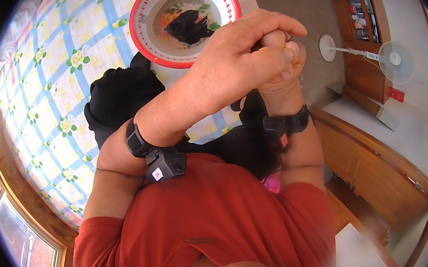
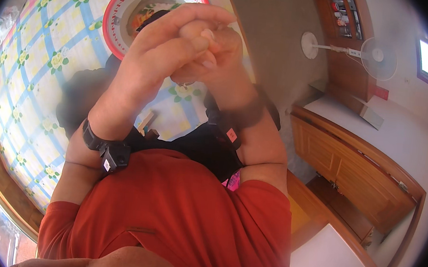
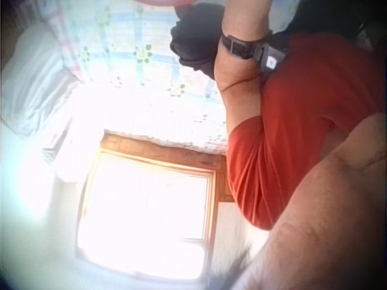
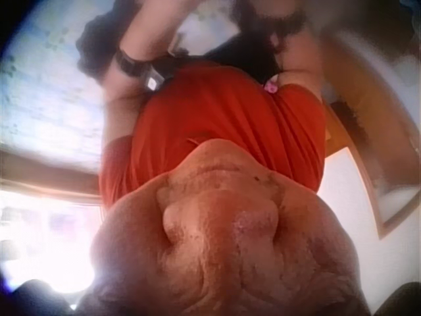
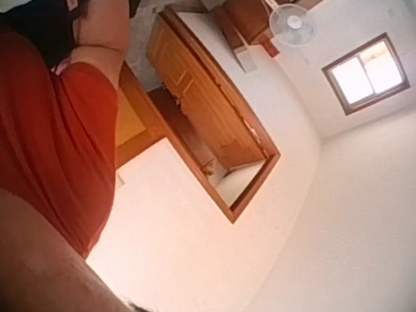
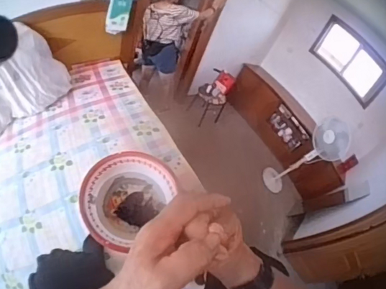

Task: The person holds a small electronic component and a thin metal pin, attempting to insert the pin into a hole on the component by hand while seated.

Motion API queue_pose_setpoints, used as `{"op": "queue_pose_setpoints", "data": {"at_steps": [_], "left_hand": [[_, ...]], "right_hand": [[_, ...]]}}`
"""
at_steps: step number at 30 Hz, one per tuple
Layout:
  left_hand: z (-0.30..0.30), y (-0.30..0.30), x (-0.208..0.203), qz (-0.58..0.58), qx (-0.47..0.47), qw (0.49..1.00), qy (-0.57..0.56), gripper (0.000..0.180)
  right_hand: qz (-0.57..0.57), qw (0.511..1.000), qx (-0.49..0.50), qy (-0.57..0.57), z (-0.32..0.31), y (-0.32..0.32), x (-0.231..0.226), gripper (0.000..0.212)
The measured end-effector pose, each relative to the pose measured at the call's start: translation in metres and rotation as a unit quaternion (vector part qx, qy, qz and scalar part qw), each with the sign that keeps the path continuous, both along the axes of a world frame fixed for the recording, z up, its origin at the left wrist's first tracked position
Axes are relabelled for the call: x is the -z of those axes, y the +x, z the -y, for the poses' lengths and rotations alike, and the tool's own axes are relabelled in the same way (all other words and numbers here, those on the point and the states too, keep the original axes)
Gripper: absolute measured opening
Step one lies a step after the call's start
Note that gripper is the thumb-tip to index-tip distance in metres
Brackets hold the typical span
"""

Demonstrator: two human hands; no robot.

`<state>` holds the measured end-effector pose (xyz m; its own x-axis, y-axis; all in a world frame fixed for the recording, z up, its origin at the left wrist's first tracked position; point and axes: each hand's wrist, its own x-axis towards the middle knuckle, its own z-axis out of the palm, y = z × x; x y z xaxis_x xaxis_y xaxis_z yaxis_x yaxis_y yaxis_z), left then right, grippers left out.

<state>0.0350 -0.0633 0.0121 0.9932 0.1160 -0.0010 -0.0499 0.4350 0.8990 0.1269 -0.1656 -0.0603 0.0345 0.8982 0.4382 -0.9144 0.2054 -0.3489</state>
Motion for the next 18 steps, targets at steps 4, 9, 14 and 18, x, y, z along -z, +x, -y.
{"op": "queue_pose_setpoints", "data": {"at_steps": [4, 9, 14, 18], "left_hand": [[0.0, -0.001, -0.002, 0.003, 0.015, 0.998, -0.066, 0.028], [-0.001, -0.001, -0.006, -0.007, 0.026, 0.996, -0.089, 0.027], [0.001, 0.0, -0.003, 0.025, -0.004, 0.999, -0.048, 0.029], [0.039, 0.03, -0.01, 0.025, -0.349, 0.935, -0.056, 0.022]], "right_hand": [[-0.009, 1.0, 0.003, -0.017, -0.002, 0.0, -0.013, 0.033], [0.069, 0.997, 0.021, -0.029, -0.001, 0.005, -0.029, 0.034], [0.082, 0.99, 0.082, -0.084, 0.003, 0.005, -0.034, 0.036], [0.178, 0.858, 0.405, -0.26, -0.009, -0.008, -0.066, 0.033]]}}
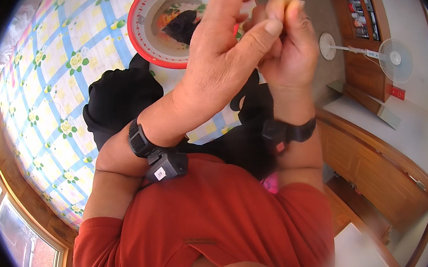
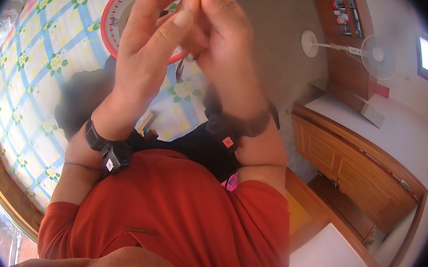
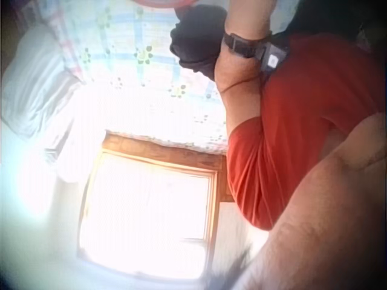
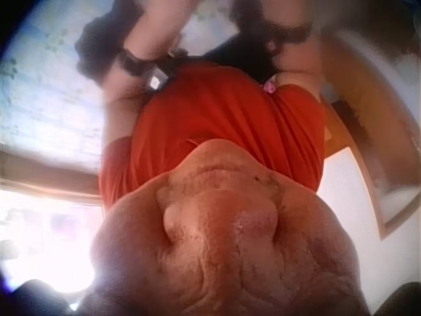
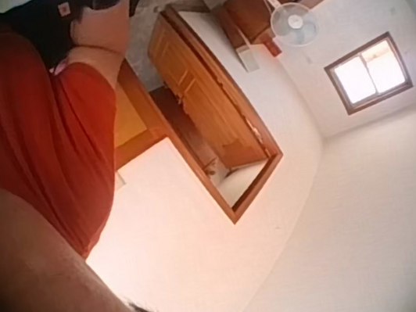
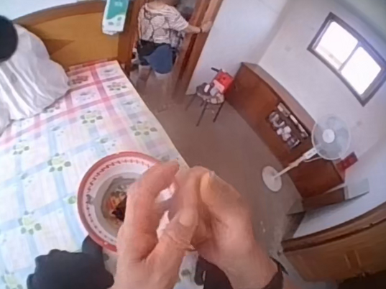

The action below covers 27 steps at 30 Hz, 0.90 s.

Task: The person holds a small electronic component and a thin metal pin, attempting to insert the pin into a hole on the component by hand while seated.

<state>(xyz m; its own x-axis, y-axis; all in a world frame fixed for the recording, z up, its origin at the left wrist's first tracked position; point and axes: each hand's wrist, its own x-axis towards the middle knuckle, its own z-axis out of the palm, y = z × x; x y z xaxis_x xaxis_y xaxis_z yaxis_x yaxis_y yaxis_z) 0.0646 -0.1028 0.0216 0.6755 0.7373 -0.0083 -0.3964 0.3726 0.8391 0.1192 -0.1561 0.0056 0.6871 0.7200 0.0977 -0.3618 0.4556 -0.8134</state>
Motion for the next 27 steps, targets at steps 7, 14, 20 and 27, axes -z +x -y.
{"op": "queue_pose_setpoints", "data": {"at_steps": [7, 14, 20, 27], "left_hand": [[-0.016, -0.016, 0.039, 0.021, 0.148, 0.961, 0.231, 0.021], [-0.028, -0.018, 0.036, -0.008, 0.264, 0.949, 0.172, 0.012], [-0.038, -0.02, 0.029, 0.049, 0.31, 0.95, -0.002, 0.018], [-0.053, -0.026, 0.018, -0.052, 0.295, 0.951, 0.073, 0.015]], "right_hand": [[0.581, 0.757, 0.216, -0.206, 0.005, 0.026, -0.01, 0.042], [0.446, 0.88, 0.048, -0.159, 0.011, 0.016, -0.019, 0.047], [0.28, 0.922, 0.069, -0.26, 0.023, 0.017, -0.031, 0.03], [0.332, 0.902, 0.095, -0.26, 0.036, 0.022, -0.02, 0.016]]}}
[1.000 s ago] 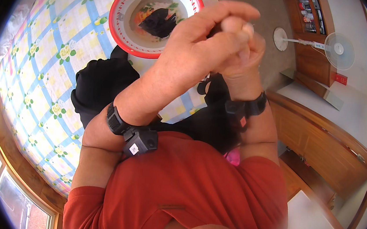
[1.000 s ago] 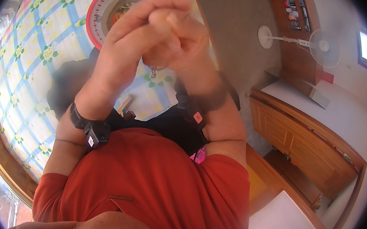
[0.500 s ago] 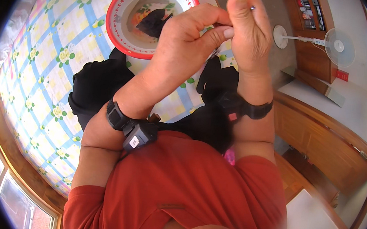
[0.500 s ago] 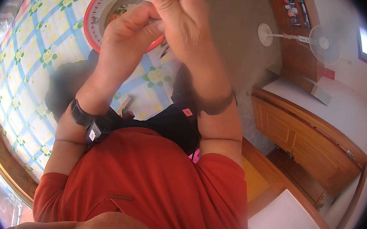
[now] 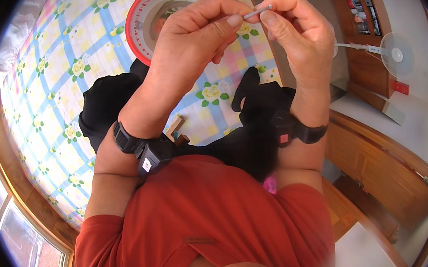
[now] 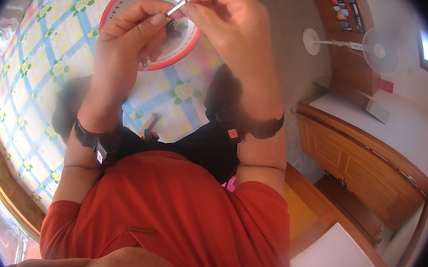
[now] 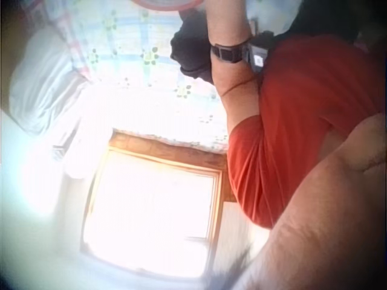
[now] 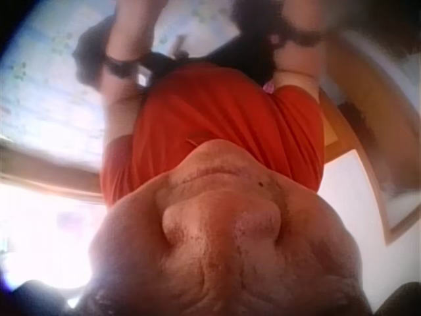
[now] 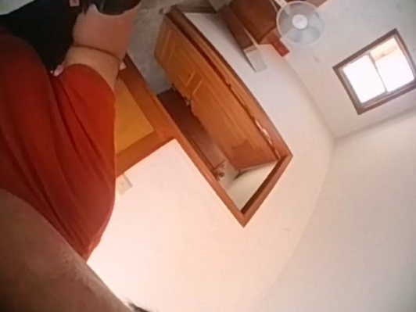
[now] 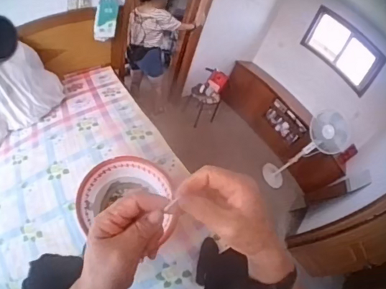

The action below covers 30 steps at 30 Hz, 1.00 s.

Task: The person holds a small electronic component and a thin metal pin, attempting to insert the pin into a hole on the component by hand while seated.

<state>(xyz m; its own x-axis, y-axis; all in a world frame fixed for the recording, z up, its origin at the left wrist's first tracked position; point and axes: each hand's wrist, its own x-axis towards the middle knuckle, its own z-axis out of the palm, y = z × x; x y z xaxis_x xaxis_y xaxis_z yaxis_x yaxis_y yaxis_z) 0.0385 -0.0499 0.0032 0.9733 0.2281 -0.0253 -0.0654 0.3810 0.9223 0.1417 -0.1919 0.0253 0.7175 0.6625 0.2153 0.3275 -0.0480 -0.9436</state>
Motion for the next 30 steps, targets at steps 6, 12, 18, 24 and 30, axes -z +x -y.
{"op": "queue_pose_setpoints", "data": {"at_steps": [6, 12, 18, 24, 30], "left_hand": [[-0.009, -0.005, 0.0, -0.03, 0.034, 0.998, 0.053, 0.015], [-0.01, -0.007, 0.005, -0.029, 0.001, 0.989, 0.144, 0.014], [-0.023, -0.008, 0.002, -0.065, 0.099, 0.987, 0.111, 0.013], [-0.028, -0.013, -0.002, -0.105, 0.145, 0.982, 0.053, 0.012], [-0.026, -0.011, 0.004, -0.135, 0.164, 0.977, -0.002, 0.012]], "right_hand": [[-0.05, 0.994, -0.01, -0.092, 0.005, -0.003, -0.007, 0.01], [-0.057, 0.993, -0.031, -0.098, 0.005, -0.006, -0.006, 0.01], [-0.098, 0.982, -0.077, -0.141, 0.012, -0.006, -0.01, 0.009], [-0.127, 0.975, -0.135, -0.119, 0.013, -0.007, -0.007, 0.008], [-0.17, 0.97, -0.13, -0.118, 0.017, -0.007, -0.009, 0.01]]}}
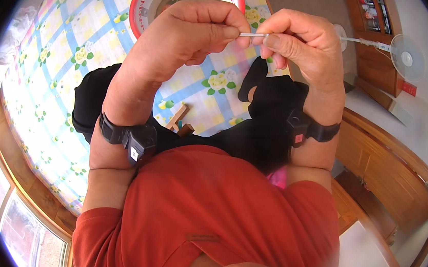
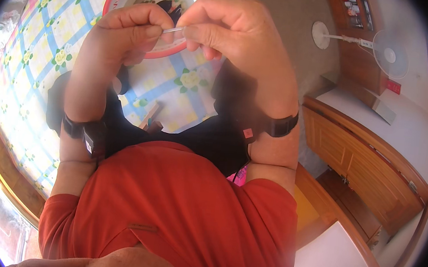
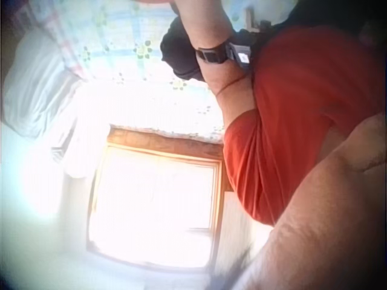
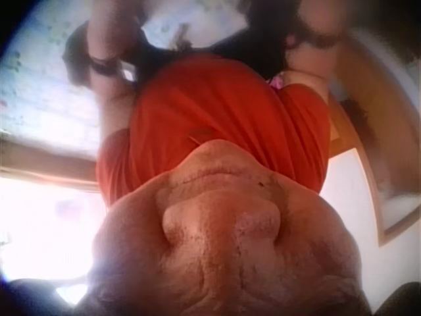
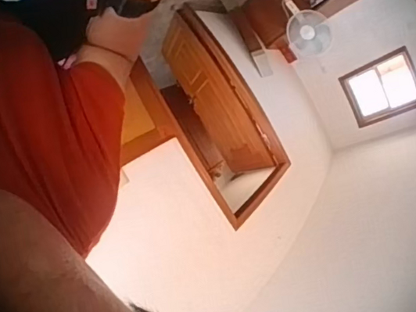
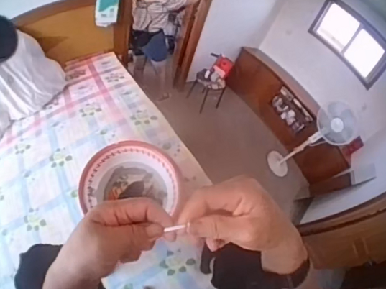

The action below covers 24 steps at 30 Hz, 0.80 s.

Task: The person holds a small electronic component and a thin metal pin, attempting to insert the pin into a hole on the component by hand while seated.

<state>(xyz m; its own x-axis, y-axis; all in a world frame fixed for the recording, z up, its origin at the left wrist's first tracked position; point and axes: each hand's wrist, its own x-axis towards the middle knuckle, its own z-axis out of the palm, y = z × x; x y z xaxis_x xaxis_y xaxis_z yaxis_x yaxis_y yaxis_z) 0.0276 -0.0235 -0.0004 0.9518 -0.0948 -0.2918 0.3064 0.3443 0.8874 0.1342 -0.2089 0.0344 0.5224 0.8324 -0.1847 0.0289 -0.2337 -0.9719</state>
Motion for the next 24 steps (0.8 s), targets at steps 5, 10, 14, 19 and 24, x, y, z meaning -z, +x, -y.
{"op": "queue_pose_setpoints", "data": {"at_steps": [5, 10, 14, 19, 24], "left_hand": [[-0.001, 0.001, 0.003, 0.012, 0.018, 0.998, -0.057, 0.012], [0.003, 0.001, 0.003, 0.019, 0.011, 0.994, -0.103, 0.012], [0.003, 0.0, 0.0, 0.017, 0.003, 0.996, -0.086, 0.012], [0.001, 0.001, 0.002, 0.038, -0.022, 0.999, -0.027, 0.013], [0.001, 0.001, 0.0, 0.062, -0.025, 0.997, 0.04, 0.012]], "right_hand": [[-0.004, 1.0, -0.015, 0.025, 0.002, 0.003, 0.006, 0.011], [-0.016, 0.996, -0.024, 0.085, 0.002, 0.006, 0.014, 0.01], [-0.004, 0.997, 0.012, 0.075, 0.0, 0.0, 0.011, 0.01], [0.048, 0.998, 0.022, 0.027, -0.003, 0.001, 0.005, 0.01], [0.059, 0.998, 0.021, 0.004, -0.003, 0.002, 0.008, 0.011]]}}
